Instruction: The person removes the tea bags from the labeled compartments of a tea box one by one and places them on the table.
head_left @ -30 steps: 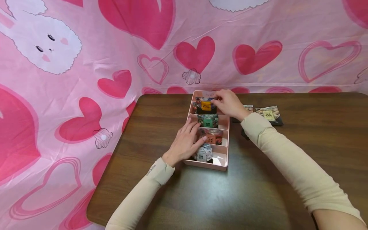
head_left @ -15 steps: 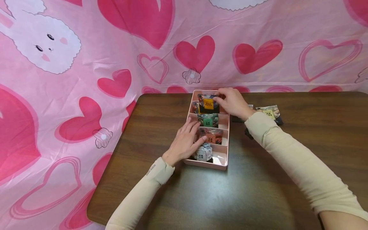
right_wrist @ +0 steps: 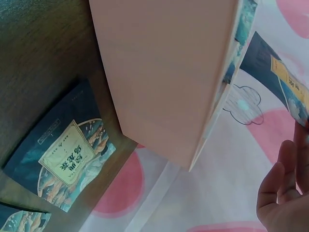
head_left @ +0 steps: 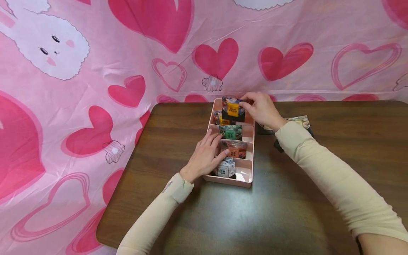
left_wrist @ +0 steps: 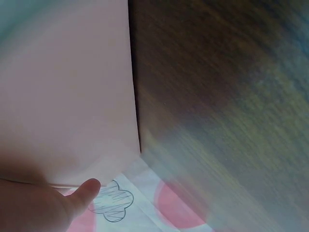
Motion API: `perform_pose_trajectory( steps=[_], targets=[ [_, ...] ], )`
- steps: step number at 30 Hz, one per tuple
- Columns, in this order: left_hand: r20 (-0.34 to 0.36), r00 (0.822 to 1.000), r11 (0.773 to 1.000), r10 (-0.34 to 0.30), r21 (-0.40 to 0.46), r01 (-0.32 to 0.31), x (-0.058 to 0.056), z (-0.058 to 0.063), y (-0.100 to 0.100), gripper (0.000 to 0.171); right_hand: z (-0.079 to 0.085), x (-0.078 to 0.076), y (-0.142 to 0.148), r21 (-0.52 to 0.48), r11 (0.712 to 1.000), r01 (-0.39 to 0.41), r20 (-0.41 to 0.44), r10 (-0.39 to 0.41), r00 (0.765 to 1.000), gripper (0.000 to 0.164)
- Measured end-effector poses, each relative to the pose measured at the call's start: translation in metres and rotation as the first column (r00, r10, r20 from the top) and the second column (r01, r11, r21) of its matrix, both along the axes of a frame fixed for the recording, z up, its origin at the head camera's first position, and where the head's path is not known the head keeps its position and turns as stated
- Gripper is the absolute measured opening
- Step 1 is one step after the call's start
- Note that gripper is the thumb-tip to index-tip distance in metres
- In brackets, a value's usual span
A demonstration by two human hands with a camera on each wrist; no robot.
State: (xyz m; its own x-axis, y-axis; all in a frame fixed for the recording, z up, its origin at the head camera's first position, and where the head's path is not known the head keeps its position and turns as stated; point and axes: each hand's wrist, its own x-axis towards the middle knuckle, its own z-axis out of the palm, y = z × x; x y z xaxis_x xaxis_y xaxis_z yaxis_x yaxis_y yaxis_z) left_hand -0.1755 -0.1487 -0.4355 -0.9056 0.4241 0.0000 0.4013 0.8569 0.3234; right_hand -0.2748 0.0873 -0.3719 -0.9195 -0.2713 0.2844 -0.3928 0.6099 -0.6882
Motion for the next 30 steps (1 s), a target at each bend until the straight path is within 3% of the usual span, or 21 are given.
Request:
perform_pose_trajectory(
  steps=[5,30],
  targets=[
    [-0.003,1.0,1.0,0.003,-0.007,-0.003,-0.001,0.001,0.001,0.074,0.005,0.002,0.006,0.005,1.0,-0.015,-0.007,0.015,1.0,0.02],
    [-0.001,1.0,1.0,0.006,-0.002,-0.006,0.0,0.001,0.0,0.073,0.001,0.03,0.058,-0.041,0.999,0.001,0.191,0.007,0.982,0.028]
  ],
)
